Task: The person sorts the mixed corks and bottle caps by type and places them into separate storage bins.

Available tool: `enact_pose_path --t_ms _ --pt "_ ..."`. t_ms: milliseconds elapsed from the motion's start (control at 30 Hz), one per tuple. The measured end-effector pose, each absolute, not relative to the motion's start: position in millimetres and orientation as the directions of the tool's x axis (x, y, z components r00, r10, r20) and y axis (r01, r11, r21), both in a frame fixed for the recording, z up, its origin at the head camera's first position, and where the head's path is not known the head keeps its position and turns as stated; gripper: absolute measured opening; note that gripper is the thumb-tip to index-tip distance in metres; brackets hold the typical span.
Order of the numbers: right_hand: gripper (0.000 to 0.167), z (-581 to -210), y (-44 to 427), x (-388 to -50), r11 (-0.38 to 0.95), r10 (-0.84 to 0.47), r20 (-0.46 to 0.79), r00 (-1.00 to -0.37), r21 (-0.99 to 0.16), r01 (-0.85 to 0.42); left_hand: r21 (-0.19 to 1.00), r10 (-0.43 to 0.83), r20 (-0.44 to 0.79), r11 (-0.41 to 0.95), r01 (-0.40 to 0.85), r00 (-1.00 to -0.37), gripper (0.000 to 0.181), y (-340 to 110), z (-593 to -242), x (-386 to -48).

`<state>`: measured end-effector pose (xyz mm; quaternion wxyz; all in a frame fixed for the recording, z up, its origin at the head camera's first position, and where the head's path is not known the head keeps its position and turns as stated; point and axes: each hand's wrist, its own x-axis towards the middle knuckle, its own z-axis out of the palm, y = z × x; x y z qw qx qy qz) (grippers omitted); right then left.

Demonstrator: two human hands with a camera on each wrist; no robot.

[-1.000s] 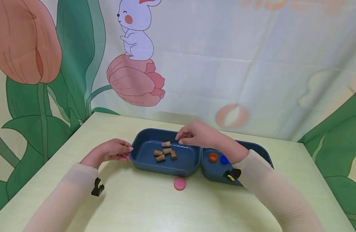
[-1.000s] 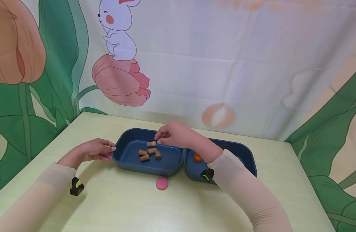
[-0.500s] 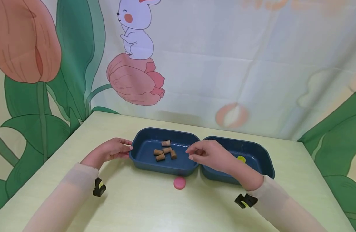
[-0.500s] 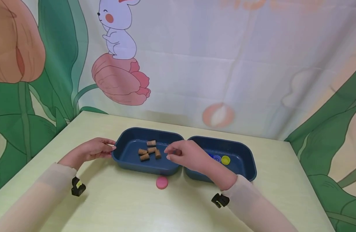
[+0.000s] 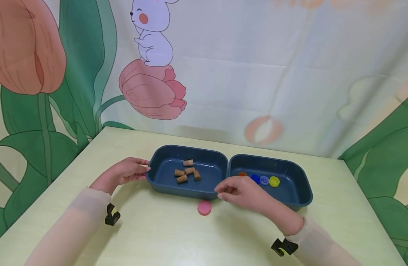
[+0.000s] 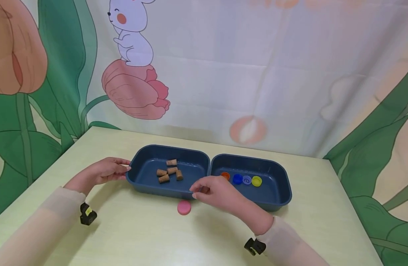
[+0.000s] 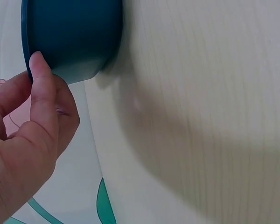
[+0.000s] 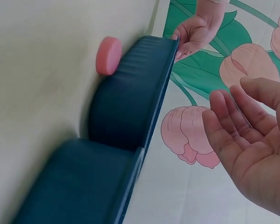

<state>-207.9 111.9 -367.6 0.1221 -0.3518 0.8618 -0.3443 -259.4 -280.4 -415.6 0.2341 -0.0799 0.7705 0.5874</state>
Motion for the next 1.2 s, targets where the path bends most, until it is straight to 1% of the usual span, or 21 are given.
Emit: enact_pose_path --t_ms 233,367,600,767,1067,1200 --pt "0.017 -383 112 -202 0.523 -0.67 0.014 -0.742 -0.701 -0.486 0.862 0.14 -0.456 0.314 -0.398 -0.879 0.053 -281 -415 -258" --pt "0.021 -393 109 -200 0.55 -0.671 -0.006 -0.741 -0.674 -0.493 0.873 0.163 -0.444 0.3 -0.385 -0.881 0.054 -281 -415 -258" --pt "0.031 -414 102 -198 0.624 -0.678 -0.056 -0.732 -0.571 -0.534 0.871 0.163 -0.449 0.3 -0.389 -0.879 0.054 -282 -414 -257" --pt "0.038 -423 98 -198 0.652 -0.662 -0.077 -0.745 -0.55 -0.522 0.866 0.157 -0.459 0.299 -0.401 -0.875 0.055 -282 -414 -258" --pt "0.043 -431 91 -201 0.64 -0.673 -0.063 -0.737 -0.549 -0.538 0.858 0.146 -0.47 0.305 -0.412 -0.87 0.055 -281 -415 -259" --pt "0.042 -435 85 -202 0.65 -0.669 -0.042 -0.742 -0.518 -0.556 0.857 0.144 -0.472 0.305 -0.415 -0.87 0.055 -280 -416 -260"
